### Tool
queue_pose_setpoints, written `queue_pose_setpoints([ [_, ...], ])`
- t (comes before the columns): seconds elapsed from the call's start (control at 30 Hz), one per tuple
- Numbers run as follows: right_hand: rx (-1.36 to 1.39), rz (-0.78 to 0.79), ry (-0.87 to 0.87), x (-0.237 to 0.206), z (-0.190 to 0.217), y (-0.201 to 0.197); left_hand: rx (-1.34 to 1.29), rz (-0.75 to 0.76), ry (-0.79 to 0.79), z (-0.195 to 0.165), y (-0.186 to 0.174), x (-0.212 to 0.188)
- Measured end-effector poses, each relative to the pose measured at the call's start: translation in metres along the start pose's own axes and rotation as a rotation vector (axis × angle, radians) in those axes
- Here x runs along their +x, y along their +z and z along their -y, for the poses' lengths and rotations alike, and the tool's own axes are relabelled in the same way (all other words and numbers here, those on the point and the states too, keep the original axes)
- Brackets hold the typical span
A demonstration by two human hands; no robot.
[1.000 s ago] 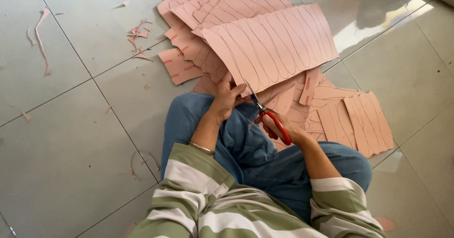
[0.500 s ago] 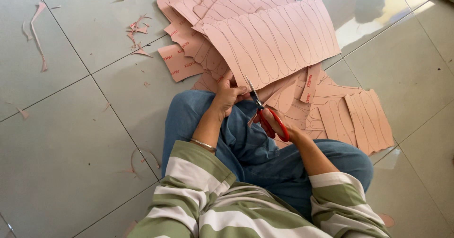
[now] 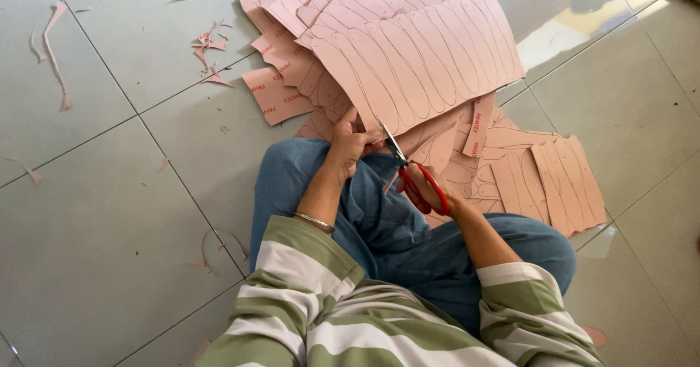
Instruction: The person sits on the floor with stacks of pink pattern sheets printed with shoe outlines. They pick up a sheet, cut along the drawn outlines with red-handled scissors, and set the cut pieces aside, working through the stack one sheet at a time.
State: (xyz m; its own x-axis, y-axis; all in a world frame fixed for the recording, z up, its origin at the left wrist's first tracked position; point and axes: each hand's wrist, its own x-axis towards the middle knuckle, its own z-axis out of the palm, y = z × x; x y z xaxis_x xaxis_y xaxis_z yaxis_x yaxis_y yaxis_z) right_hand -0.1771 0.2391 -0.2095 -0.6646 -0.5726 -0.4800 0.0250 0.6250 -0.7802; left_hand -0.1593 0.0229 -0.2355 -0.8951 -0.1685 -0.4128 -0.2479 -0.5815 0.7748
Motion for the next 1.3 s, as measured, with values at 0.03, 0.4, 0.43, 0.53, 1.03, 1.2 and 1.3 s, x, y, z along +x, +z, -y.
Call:
queue_pose_setpoints([
  [0.03, 0.017, 0.020, -0.007, 0.000, 0.000, 0.000, 0.000, -0.004, -0.006, 0.000, 0.000, 0.000],
  [0.4, 0.054, 0.034, 0.041, 0.001, 0.000, -0.001, -0.009, 0.043, -0.027, -0.005, 0.002, -0.006],
  [0.43, 0.051, 0.028, 0.031, 0.001, 0.000, -0.001, -0.022, 0.017, -0.017, -0.004, 0.003, -0.005],
  [0.53, 0.034, 0.031, 0.037, 0.001, 0.003, -0.002, -0.071, -0.113, -0.032, -0.002, 0.004, 0.000],
  [1.03, 0.057, 0.037, -0.011, 0.003, -0.011, -0.002, 0.044, 0.012, -0.078, 0.004, 0.000, 0.003],
  [1.2, -0.013, -0.009, 0.101, -0.002, -0.010, -0.004, 0.021, 0.029, -0.082, 0.007, -0.002, 0.004],
  [1.3, -0.032, 0.000, 0.091, -0.002, -0.008, -0.002, 0.011, 0.031, -0.100, 0.010, -0.003, 0.005],
])
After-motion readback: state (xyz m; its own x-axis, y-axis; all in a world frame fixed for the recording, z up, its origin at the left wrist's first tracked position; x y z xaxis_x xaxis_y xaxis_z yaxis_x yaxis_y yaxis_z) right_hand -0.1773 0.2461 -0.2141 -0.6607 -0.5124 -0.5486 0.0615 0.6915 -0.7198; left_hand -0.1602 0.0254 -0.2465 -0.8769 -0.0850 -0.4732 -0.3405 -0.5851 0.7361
